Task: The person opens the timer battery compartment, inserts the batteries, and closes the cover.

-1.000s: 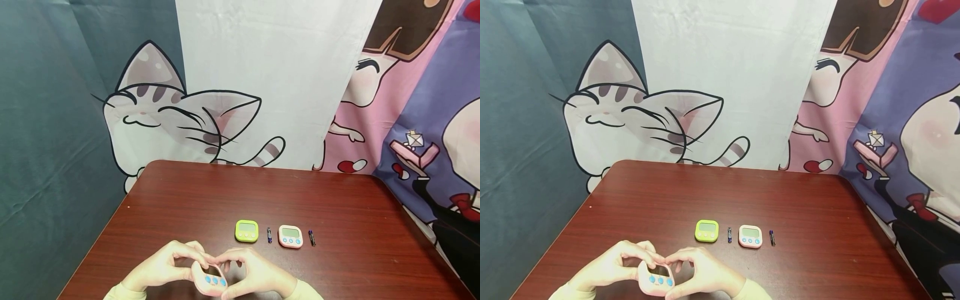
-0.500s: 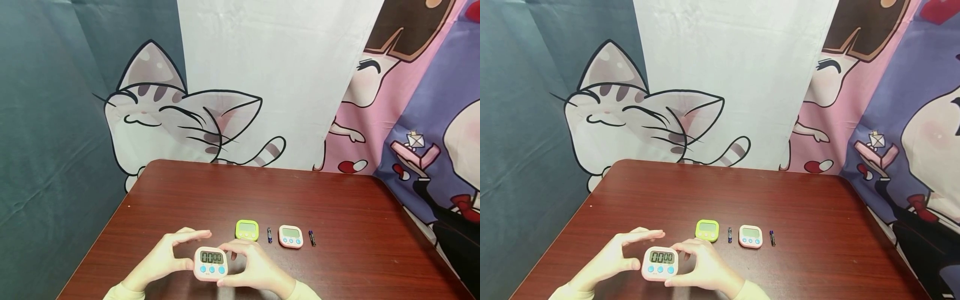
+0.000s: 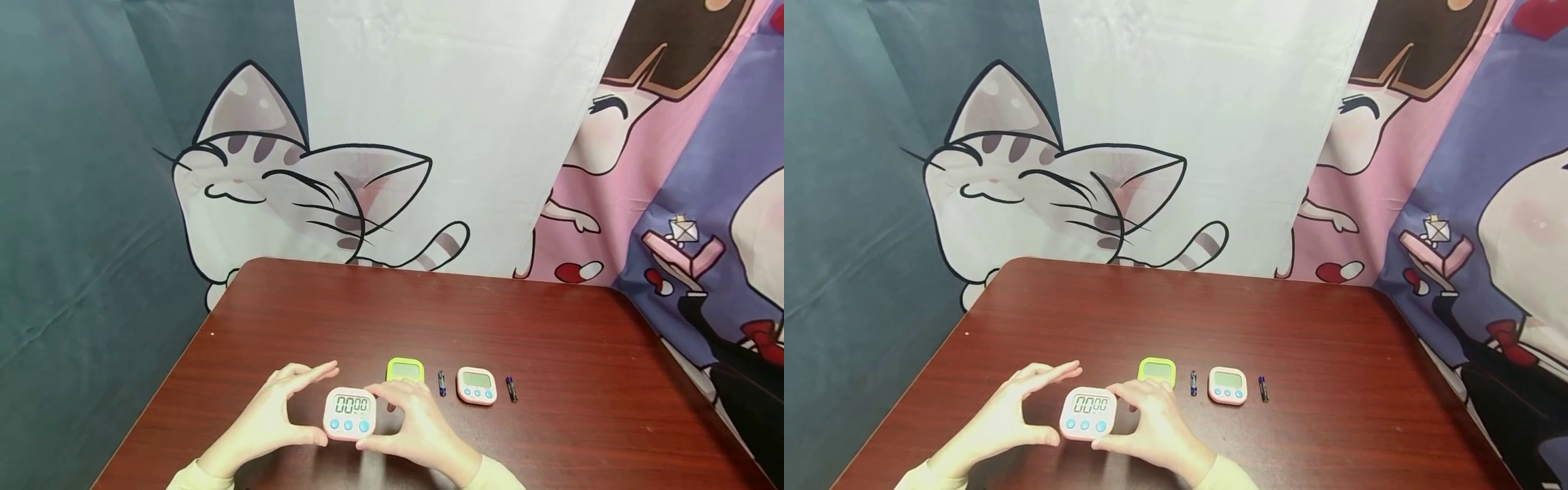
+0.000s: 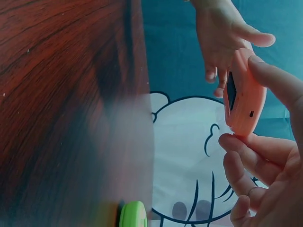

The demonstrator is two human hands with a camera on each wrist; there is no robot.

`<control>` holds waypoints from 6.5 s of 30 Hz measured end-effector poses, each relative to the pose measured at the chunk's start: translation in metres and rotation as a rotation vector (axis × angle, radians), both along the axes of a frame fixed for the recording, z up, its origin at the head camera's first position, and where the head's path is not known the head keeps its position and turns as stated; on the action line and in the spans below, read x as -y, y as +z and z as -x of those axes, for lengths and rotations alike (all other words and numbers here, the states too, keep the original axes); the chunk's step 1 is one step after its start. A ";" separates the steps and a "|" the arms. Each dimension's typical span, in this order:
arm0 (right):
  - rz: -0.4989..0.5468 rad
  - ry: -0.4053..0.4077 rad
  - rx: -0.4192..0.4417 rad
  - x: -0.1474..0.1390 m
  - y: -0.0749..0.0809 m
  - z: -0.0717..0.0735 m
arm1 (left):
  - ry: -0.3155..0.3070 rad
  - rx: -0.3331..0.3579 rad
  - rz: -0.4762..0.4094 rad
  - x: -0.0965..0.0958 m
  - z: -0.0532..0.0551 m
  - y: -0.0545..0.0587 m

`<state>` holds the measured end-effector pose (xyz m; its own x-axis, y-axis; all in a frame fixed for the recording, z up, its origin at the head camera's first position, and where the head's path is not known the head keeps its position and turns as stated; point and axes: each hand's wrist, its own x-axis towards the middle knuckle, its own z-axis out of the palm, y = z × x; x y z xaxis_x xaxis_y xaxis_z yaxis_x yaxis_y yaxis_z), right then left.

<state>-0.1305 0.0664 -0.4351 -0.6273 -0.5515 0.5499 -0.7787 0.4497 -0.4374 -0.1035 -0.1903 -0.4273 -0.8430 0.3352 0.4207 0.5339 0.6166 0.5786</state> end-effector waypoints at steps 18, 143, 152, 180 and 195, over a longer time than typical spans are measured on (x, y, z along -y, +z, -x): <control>-0.123 -0.093 0.018 0.013 -0.009 0.008 | 0.023 -0.044 0.204 -0.007 0.007 -0.010; -0.446 -0.322 0.097 -0.042 -0.036 0.071 | 0.051 -0.053 0.630 -0.109 0.100 -0.039; -0.445 -0.303 0.135 -0.041 -0.033 0.068 | 0.024 -0.069 0.586 -0.106 0.097 -0.040; -0.188 -0.090 0.326 -0.050 -0.010 0.048 | 0.088 0.087 0.276 -0.089 0.065 -0.003; -0.092 -0.145 0.079 -0.048 -0.005 0.033 | 0.189 0.150 0.139 -0.094 0.051 0.008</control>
<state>-0.1637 0.1142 -0.4396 -0.7435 -0.4977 0.4467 -0.6673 0.5961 -0.4465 -0.1543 -0.0964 -0.4189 -0.9455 0.2122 0.2470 0.3167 0.7760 0.5454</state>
